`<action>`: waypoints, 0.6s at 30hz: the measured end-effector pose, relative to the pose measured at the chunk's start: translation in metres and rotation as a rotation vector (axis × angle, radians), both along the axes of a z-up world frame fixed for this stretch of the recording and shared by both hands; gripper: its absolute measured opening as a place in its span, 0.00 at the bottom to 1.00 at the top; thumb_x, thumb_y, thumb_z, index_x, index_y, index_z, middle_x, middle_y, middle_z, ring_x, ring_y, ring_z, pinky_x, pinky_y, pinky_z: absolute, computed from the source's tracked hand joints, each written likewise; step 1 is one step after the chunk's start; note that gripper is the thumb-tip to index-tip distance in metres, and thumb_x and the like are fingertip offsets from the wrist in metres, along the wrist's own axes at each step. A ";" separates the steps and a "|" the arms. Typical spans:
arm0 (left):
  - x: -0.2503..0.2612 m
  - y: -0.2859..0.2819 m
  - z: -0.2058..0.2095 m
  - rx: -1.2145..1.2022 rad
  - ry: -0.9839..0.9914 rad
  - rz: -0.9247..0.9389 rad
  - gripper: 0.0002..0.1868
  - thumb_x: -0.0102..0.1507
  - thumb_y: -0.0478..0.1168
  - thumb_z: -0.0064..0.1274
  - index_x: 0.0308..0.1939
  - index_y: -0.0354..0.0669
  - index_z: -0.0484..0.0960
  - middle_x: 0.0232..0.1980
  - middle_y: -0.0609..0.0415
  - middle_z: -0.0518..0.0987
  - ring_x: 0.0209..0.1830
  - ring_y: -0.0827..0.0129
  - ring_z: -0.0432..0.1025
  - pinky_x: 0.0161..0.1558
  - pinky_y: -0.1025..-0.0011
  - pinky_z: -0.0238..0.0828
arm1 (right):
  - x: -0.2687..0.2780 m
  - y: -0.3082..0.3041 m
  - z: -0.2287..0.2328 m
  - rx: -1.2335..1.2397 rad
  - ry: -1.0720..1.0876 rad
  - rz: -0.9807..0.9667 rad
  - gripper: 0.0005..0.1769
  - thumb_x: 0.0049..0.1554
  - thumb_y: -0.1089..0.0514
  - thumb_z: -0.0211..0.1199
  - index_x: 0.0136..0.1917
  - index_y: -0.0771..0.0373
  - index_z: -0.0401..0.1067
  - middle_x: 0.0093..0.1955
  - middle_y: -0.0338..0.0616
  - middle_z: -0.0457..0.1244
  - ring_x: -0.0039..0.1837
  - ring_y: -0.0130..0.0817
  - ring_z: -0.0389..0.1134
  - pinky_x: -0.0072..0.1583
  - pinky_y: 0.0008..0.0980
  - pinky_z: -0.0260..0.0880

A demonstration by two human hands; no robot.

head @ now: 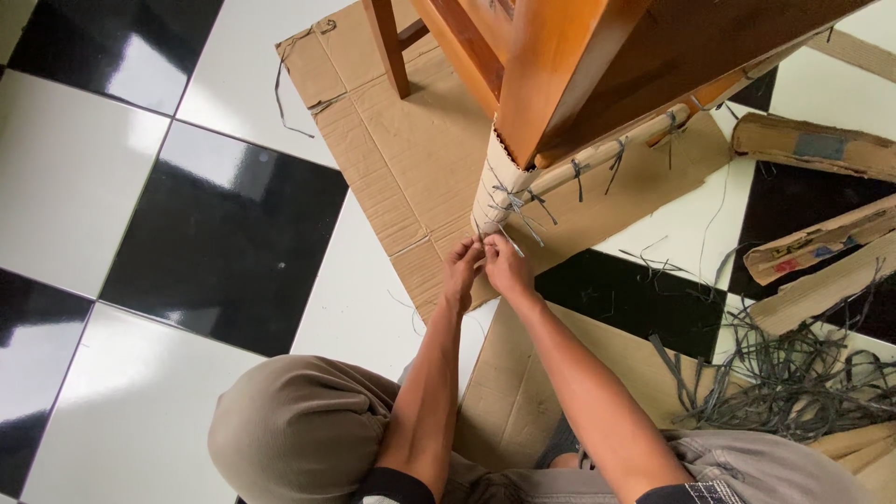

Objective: Wrapping wooden chair legs with protective cardboard and securing them with ties

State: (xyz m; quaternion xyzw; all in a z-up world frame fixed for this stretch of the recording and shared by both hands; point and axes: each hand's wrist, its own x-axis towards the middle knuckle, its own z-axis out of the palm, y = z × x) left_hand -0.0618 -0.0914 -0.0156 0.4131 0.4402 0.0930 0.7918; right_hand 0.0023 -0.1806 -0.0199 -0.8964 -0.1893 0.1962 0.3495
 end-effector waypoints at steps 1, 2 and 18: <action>-0.001 -0.002 -0.004 0.090 -0.010 -0.025 0.13 0.64 0.43 0.55 0.52 0.50 0.83 0.43 0.60 0.81 0.46 0.74 0.74 0.51 0.70 0.69 | 0.000 -0.001 -0.003 0.031 -0.071 0.044 0.09 0.60 0.57 0.57 0.53 0.50 0.74 0.47 0.44 0.73 0.55 0.49 0.74 0.56 0.48 0.73; -0.002 -0.004 -0.008 0.180 -0.019 -0.048 0.17 0.63 0.34 0.52 0.56 0.47 0.84 0.47 0.55 0.83 0.47 0.72 0.73 0.50 0.72 0.69 | 0.000 -0.002 -0.006 0.062 -0.140 0.089 0.08 0.60 0.58 0.57 0.51 0.52 0.74 0.45 0.45 0.73 0.52 0.48 0.75 0.54 0.47 0.73; -0.016 0.025 -0.002 0.811 0.229 -0.196 0.09 0.58 0.50 0.68 0.39 0.56 0.91 0.46 0.50 0.84 0.51 0.51 0.79 0.51 0.60 0.76 | 0.001 -0.021 0.021 0.257 -0.490 0.133 0.09 0.58 0.61 0.64 0.53 0.56 0.74 0.41 0.45 0.72 0.45 0.48 0.74 0.49 0.45 0.74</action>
